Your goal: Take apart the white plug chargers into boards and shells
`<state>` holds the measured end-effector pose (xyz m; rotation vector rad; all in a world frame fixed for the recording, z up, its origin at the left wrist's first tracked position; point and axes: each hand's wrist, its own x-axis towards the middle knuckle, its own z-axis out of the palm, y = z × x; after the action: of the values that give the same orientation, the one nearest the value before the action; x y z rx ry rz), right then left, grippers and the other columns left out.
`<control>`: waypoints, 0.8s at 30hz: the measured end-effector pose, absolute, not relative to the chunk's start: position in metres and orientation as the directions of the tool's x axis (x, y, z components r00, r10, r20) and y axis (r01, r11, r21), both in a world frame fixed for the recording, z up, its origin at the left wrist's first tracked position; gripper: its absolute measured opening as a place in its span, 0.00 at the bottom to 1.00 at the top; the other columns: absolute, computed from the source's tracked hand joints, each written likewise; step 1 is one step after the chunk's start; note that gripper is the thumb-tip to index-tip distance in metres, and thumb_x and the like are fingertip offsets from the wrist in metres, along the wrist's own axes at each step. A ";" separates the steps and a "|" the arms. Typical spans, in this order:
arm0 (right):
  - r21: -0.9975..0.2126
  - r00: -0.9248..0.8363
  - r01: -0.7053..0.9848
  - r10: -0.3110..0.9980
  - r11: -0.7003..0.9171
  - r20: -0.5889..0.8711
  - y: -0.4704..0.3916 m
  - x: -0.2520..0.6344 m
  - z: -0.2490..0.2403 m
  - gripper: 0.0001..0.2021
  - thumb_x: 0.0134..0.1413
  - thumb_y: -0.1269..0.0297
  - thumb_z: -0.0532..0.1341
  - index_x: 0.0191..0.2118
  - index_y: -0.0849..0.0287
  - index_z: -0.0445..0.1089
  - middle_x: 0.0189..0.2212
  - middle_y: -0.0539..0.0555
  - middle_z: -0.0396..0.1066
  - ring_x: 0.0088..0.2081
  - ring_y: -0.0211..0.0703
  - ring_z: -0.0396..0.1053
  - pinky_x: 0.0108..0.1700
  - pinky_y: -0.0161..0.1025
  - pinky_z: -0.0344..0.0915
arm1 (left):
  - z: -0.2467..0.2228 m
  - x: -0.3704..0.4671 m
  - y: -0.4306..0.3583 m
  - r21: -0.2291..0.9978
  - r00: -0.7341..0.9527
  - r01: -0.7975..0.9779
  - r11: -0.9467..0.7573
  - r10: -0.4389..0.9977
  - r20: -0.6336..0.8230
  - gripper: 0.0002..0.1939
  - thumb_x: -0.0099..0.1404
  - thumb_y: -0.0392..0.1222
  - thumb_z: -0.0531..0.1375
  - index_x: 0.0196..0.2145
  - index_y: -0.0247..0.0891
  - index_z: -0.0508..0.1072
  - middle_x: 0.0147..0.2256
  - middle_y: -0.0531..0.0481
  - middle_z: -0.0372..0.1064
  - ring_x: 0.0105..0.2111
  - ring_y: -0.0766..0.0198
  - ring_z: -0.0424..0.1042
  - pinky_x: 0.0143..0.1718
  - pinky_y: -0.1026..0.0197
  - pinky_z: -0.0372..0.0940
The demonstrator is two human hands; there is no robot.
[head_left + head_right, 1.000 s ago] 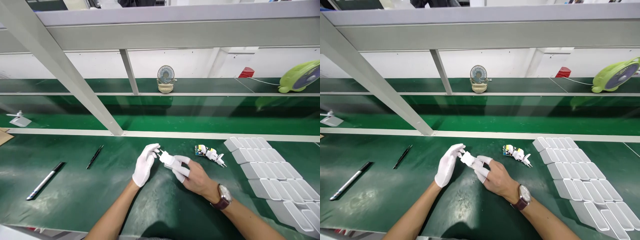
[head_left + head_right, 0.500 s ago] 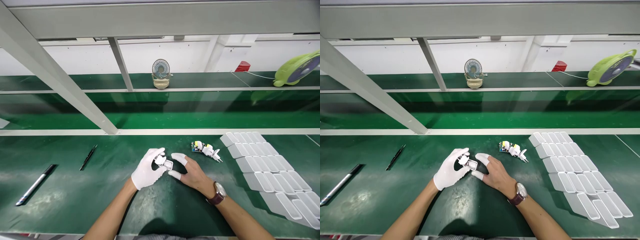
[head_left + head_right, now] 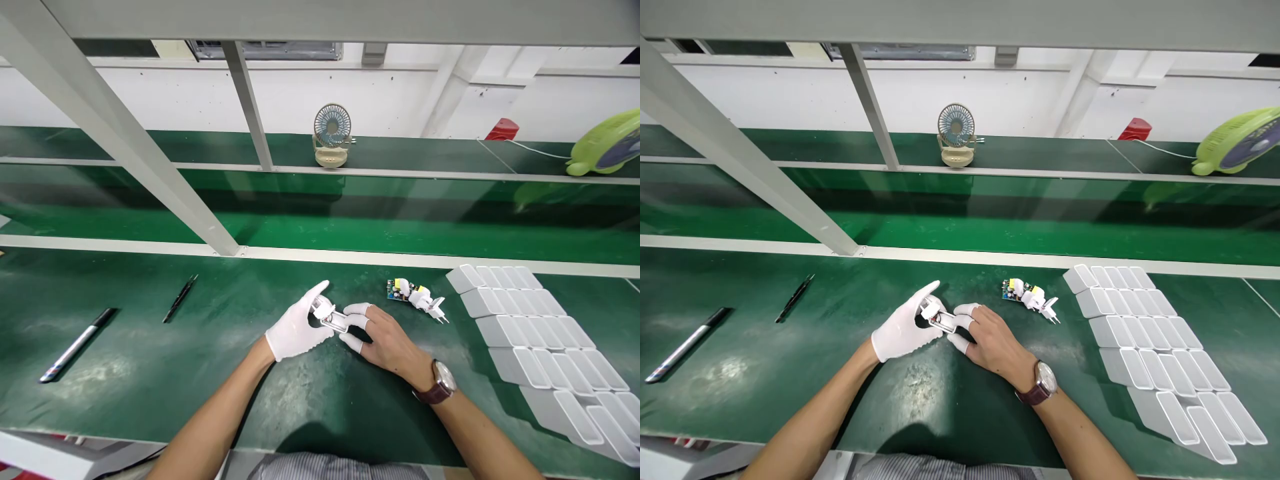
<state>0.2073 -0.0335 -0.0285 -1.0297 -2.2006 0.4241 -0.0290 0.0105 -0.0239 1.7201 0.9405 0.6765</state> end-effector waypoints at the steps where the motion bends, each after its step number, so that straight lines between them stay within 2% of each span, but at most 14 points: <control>1: -0.552 -0.470 0.549 0.778 0.627 0.417 -0.033 0.206 -0.027 0.14 0.63 0.66 0.63 0.53 0.53 0.67 0.50 0.58 0.71 0.50 0.50 0.71 0.52 0.52 0.72 | -0.024 -0.029 0.010 0.944 0.537 0.275 -0.183 0.843 0.007 0.47 0.60 0.36 0.66 0.69 0.45 0.46 0.46 0.50 0.70 0.46 0.61 0.73 0.57 0.49 0.66; 11: -0.762 -0.457 0.394 0.829 0.514 0.323 -0.036 0.202 -0.022 0.13 0.64 0.67 0.61 0.53 0.51 0.66 0.57 0.58 0.65 0.58 0.48 0.66 0.59 0.51 0.67 | -0.025 -0.029 0.010 0.934 0.551 0.280 -0.223 0.834 0.034 0.45 0.62 0.37 0.65 0.69 0.46 0.45 0.42 0.53 0.68 0.43 0.63 0.72 0.55 0.51 0.66; 16: -0.833 -0.425 0.361 0.869 0.419 0.253 -0.037 0.204 -0.018 0.12 0.63 0.65 0.63 0.51 0.50 0.67 0.60 0.57 0.62 0.61 0.48 0.64 0.62 0.51 0.64 | -0.021 -0.029 0.010 0.922 0.543 0.312 -0.228 0.839 0.024 0.44 0.61 0.38 0.65 0.68 0.45 0.46 0.42 0.53 0.69 0.43 0.63 0.72 0.55 0.52 0.66; 20: -0.774 -0.440 0.424 0.854 0.470 0.278 -0.038 0.203 -0.020 0.20 0.63 0.64 0.63 0.59 0.50 0.63 0.62 0.59 0.60 0.62 0.50 0.63 0.63 0.52 0.65 | -0.019 -0.027 0.009 0.934 0.535 0.298 -0.197 0.845 0.007 0.44 0.61 0.39 0.65 0.68 0.43 0.47 0.42 0.53 0.68 0.43 0.63 0.72 0.54 0.52 0.67; 24: -0.576 -0.506 0.543 0.785 0.611 0.356 -0.039 0.204 -0.024 0.24 0.64 0.65 0.61 0.64 0.49 0.60 0.59 0.60 0.66 0.60 0.54 0.64 0.59 0.57 0.67 | -0.015 -0.027 0.008 0.927 0.520 0.327 -0.187 0.854 -0.011 0.44 0.60 0.38 0.65 0.68 0.43 0.47 0.45 0.51 0.70 0.45 0.61 0.73 0.55 0.50 0.66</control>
<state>0.2042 -0.0386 -0.0235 -1.0417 -2.2375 0.5287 -0.0270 0.0083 -0.0151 1.7535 0.9937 0.6544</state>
